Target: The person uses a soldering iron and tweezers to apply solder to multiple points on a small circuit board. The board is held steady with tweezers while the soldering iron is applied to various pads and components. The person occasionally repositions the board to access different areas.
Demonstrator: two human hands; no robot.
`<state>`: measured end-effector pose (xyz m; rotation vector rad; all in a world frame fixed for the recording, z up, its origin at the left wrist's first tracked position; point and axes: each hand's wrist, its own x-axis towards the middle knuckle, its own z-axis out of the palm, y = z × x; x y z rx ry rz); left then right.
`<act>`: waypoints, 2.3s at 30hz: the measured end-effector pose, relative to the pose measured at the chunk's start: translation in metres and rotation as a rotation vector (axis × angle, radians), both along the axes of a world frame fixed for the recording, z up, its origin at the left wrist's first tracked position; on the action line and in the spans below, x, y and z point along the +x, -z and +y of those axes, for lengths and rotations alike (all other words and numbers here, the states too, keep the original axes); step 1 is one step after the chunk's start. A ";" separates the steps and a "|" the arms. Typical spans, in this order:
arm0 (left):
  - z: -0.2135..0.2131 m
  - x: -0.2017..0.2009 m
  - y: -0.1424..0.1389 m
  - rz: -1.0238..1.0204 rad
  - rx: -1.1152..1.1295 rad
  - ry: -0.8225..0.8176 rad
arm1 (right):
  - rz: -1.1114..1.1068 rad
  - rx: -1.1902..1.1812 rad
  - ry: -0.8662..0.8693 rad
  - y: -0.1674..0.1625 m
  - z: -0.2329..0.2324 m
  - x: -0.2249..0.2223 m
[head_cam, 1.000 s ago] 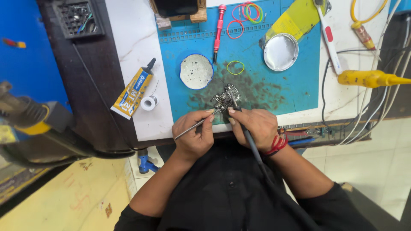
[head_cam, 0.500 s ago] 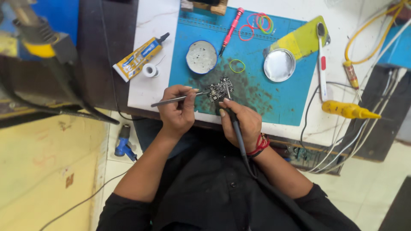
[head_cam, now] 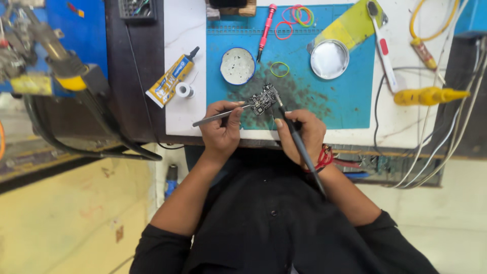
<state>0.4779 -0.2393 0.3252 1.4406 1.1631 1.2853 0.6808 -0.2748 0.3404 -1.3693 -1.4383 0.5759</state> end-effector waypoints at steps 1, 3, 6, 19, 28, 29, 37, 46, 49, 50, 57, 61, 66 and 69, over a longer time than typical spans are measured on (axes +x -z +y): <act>0.000 -0.002 0.001 -0.037 -0.004 0.025 | -0.012 0.035 0.038 0.001 0.000 -0.002; -0.002 -0.004 0.003 -0.027 -0.021 0.032 | -0.106 0.162 0.008 0.002 -0.001 -0.001; -0.002 -0.004 0.006 -0.028 -0.015 0.011 | -0.140 0.191 -0.044 -0.002 -0.003 0.002; 0.000 -0.013 -0.010 0.207 0.079 -0.049 | -0.093 0.167 -0.118 0.006 -0.008 -0.007; 0.007 -0.014 -0.023 0.336 0.149 -0.014 | -0.127 0.169 -0.132 0.012 -0.003 -0.009; 0.007 -0.015 -0.023 0.342 0.150 -0.011 | -0.127 0.168 -0.128 0.012 -0.003 -0.010; 0.011 -0.017 -0.019 0.341 0.156 0.019 | -0.139 0.173 -0.125 0.016 0.000 -0.012; 0.012 -0.018 -0.017 0.345 0.134 0.023 | -0.148 0.149 -0.130 0.017 0.001 -0.012; 0.012 -0.018 -0.017 0.344 0.137 0.021 | -0.125 0.152 -0.108 0.018 0.001 -0.013; 0.013 -0.018 -0.017 0.343 0.137 0.021 | -0.134 0.152 -0.120 0.018 0.001 -0.013; 0.013 -0.018 -0.017 0.348 0.145 0.024 | -0.139 0.151 -0.135 0.018 0.002 -0.013; 0.013 -0.018 -0.018 0.353 0.137 0.026 | -0.149 0.135 -0.136 0.017 0.001 -0.012; 0.013 -0.018 -0.018 0.355 0.146 0.027 | -0.144 0.146 -0.135 0.017 0.002 -0.013; 0.014 -0.018 -0.018 0.352 0.150 0.026 | -0.143 0.147 -0.135 0.017 0.002 -0.013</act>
